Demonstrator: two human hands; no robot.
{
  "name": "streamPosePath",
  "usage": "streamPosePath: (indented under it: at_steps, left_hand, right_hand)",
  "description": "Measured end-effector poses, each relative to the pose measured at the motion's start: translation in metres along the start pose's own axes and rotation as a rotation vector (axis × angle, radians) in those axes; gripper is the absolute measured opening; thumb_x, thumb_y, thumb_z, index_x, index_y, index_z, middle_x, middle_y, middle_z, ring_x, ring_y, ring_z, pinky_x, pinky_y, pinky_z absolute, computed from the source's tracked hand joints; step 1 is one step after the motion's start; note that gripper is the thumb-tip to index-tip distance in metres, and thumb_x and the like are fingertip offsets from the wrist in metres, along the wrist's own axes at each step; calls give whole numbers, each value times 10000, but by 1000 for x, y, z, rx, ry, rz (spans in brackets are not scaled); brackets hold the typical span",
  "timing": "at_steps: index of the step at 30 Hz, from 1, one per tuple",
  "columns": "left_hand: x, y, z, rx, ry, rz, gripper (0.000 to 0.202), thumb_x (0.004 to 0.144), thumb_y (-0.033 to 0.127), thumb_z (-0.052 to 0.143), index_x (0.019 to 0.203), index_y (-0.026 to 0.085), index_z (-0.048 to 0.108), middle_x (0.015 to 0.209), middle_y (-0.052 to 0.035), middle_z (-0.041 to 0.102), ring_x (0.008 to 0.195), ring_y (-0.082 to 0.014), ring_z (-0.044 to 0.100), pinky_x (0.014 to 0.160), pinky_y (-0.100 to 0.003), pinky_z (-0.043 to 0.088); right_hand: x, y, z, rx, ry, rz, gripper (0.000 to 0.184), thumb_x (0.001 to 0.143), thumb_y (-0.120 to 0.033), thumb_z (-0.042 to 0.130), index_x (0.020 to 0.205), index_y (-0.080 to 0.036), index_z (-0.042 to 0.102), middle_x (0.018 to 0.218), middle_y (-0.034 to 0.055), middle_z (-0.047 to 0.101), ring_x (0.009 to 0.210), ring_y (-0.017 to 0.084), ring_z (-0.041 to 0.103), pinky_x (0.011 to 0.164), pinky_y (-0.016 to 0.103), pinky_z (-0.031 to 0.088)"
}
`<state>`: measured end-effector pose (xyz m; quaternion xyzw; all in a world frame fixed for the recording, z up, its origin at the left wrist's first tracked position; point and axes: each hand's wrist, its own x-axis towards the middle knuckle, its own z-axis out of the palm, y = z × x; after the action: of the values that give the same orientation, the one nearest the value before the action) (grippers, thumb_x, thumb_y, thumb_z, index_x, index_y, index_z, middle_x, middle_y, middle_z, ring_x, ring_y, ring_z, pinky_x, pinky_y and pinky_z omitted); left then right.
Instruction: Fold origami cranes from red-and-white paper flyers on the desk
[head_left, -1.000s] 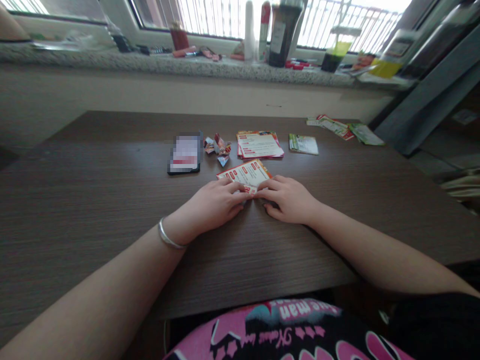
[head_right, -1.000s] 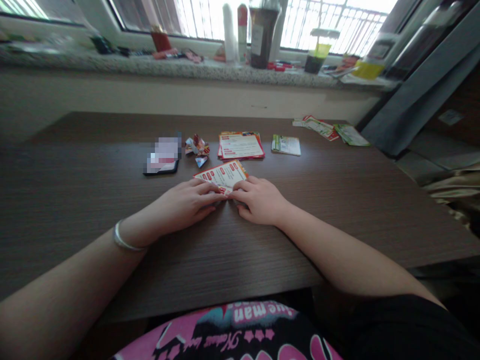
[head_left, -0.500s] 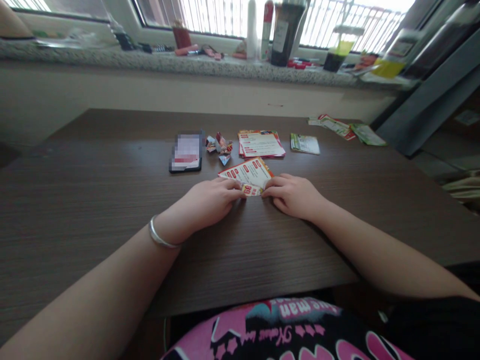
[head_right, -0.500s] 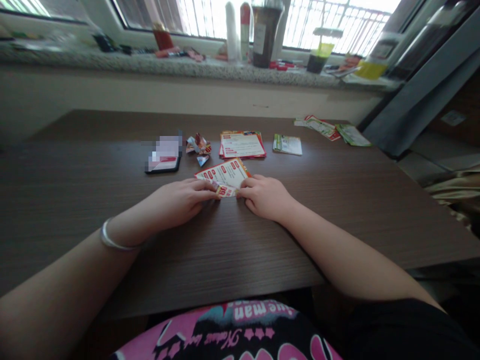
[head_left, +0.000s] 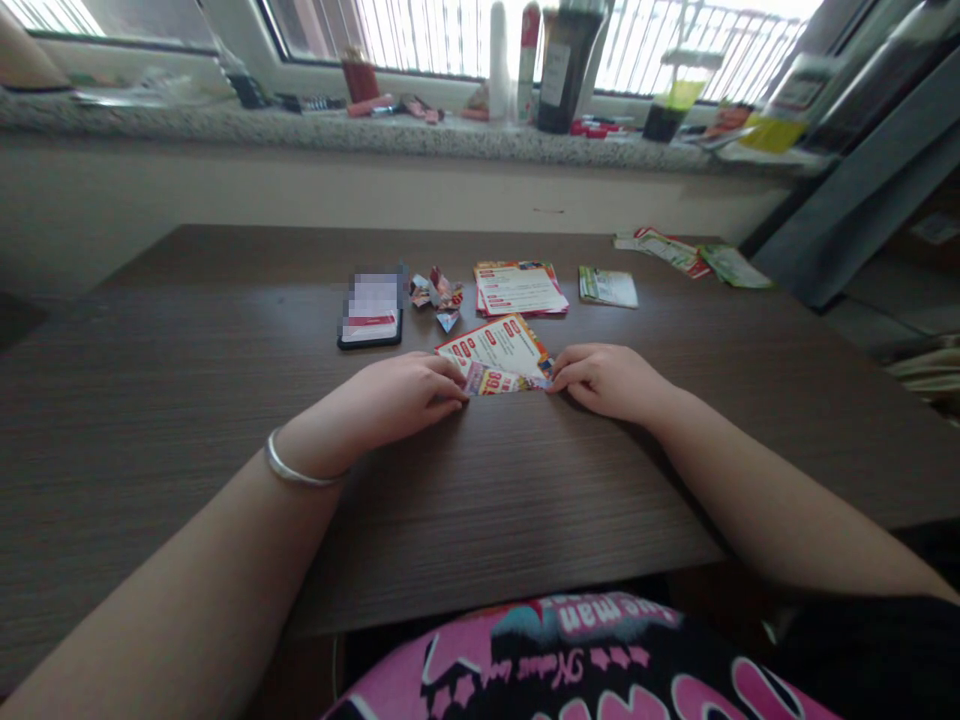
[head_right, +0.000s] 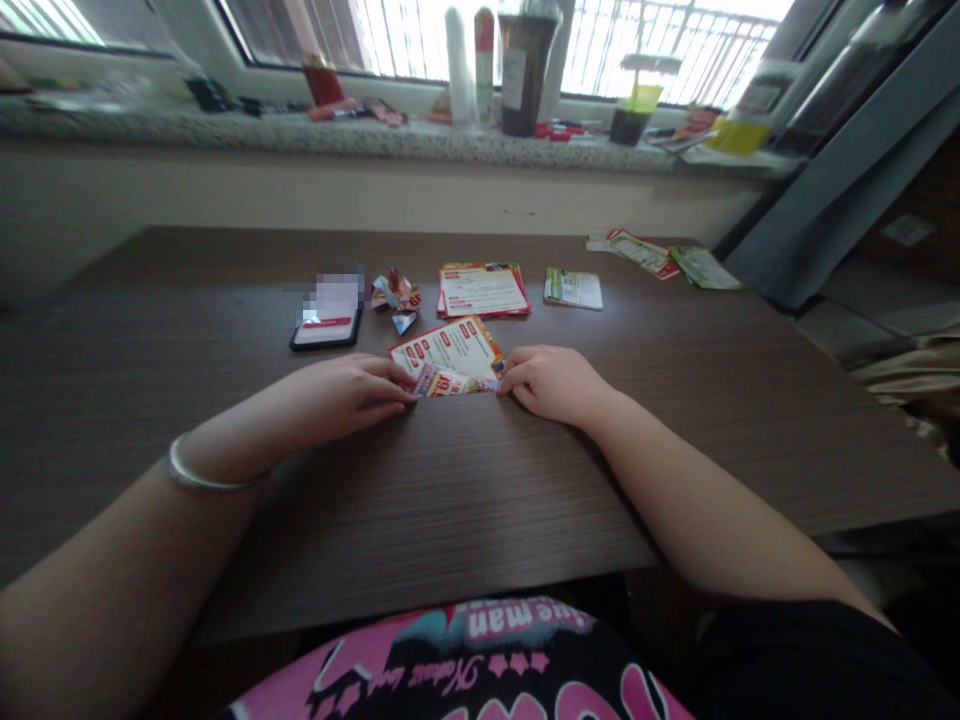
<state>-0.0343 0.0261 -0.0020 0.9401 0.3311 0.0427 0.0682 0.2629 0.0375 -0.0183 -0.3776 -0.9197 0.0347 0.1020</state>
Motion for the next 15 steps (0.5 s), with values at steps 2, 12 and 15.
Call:
streamPosePath:
  at_steps: [2,12,15]
  left_hand:
    - [0,-3,-1,-31,-25,9,252,899,264,517,937,233,764,1088,-40,716,991,-175,652,939,-318,506]
    - [-1,-3,-1,-27,-37,-53,275,921,304,484,948,215,742,1052,-46,711,968,-173,643,922,-313,499]
    - [-2,7,1,71,-29,-126,257,904,318,508,1049,207,689,1046,-69,676,962,-210,629,893,-360,511]
  right_hand:
    - [-2,4,0,8,2,-4,319,840,-146,489,879,-284,773,1011,-8,726,885,148,658,746,274,484]
    - [-5,11,-5,-72,-28,19,294,830,-159,484,824,-253,763,956,-10,734,805,156,669,681,282,465]
    - [-4,8,-5,-142,2,45,284,844,-171,474,806,-240,746,892,0,727,761,159,655,611,279,427]
